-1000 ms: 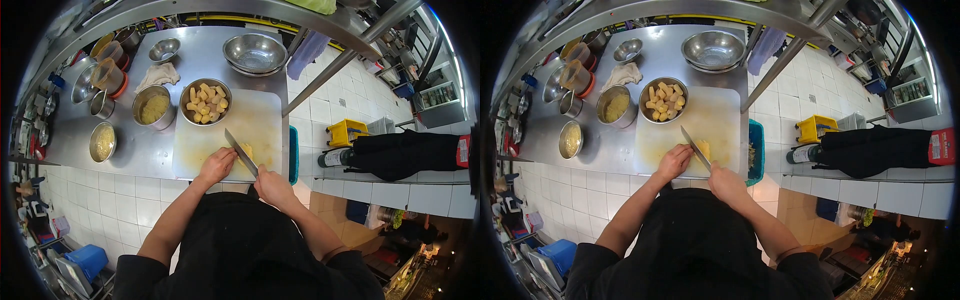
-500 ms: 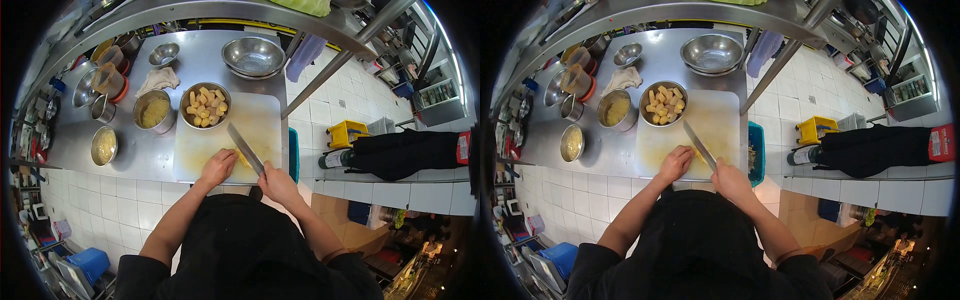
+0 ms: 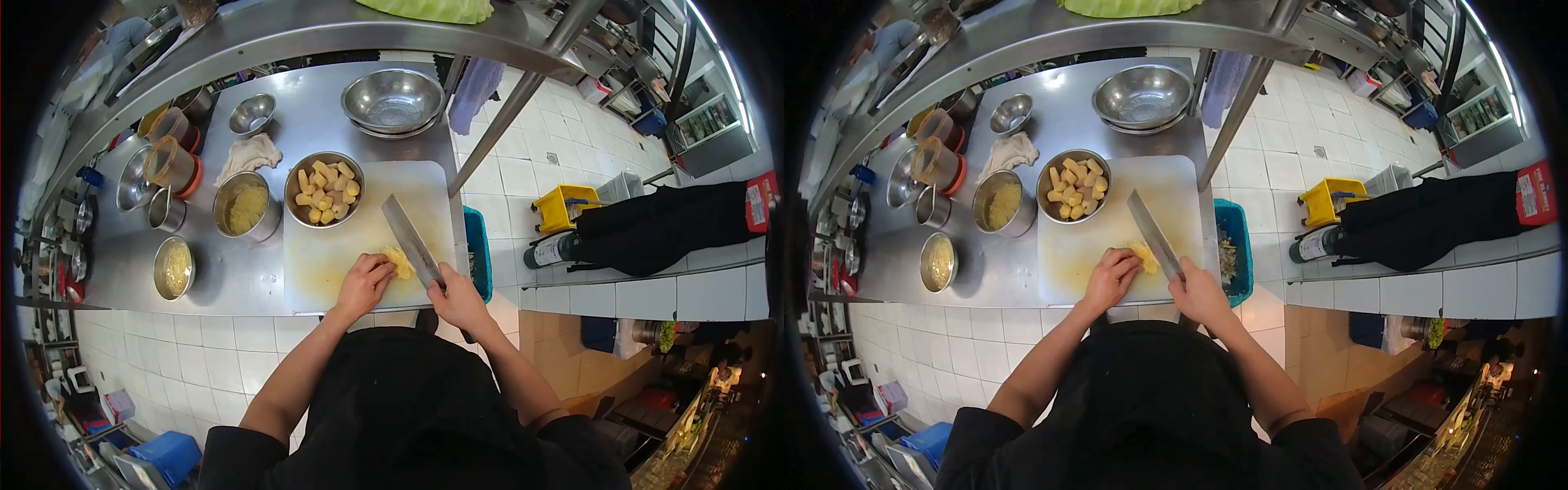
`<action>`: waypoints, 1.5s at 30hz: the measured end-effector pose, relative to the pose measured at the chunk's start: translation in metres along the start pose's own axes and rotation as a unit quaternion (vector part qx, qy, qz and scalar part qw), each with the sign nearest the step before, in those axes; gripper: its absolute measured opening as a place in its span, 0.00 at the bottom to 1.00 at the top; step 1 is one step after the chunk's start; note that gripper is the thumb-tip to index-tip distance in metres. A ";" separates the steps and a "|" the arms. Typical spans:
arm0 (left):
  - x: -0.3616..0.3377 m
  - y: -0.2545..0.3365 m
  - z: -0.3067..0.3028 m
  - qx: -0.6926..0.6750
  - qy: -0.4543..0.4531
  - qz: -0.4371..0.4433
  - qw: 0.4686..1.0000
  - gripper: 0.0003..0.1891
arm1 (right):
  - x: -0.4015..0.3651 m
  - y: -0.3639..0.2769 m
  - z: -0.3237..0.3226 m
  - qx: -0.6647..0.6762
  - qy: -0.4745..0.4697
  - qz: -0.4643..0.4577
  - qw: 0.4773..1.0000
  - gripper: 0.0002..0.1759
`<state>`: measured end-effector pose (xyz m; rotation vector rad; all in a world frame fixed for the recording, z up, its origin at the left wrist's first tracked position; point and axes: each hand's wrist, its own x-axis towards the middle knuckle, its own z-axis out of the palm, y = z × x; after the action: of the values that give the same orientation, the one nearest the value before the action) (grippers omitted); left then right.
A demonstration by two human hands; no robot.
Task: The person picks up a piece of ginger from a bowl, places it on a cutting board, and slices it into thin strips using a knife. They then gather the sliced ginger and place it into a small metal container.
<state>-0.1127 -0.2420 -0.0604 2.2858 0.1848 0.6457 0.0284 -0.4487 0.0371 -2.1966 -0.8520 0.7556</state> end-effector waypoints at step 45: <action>0.007 0.012 0.016 0.080 -0.057 -0.037 0.994 0.16 | -0.044 0.049 -0.034 -0.003 0.005 0.082 0.997 0.14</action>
<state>-0.0994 -0.2584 -0.0584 2.4494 0.2729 0.4762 0.0420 -0.5218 0.0336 -2.2937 -0.6756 0.8194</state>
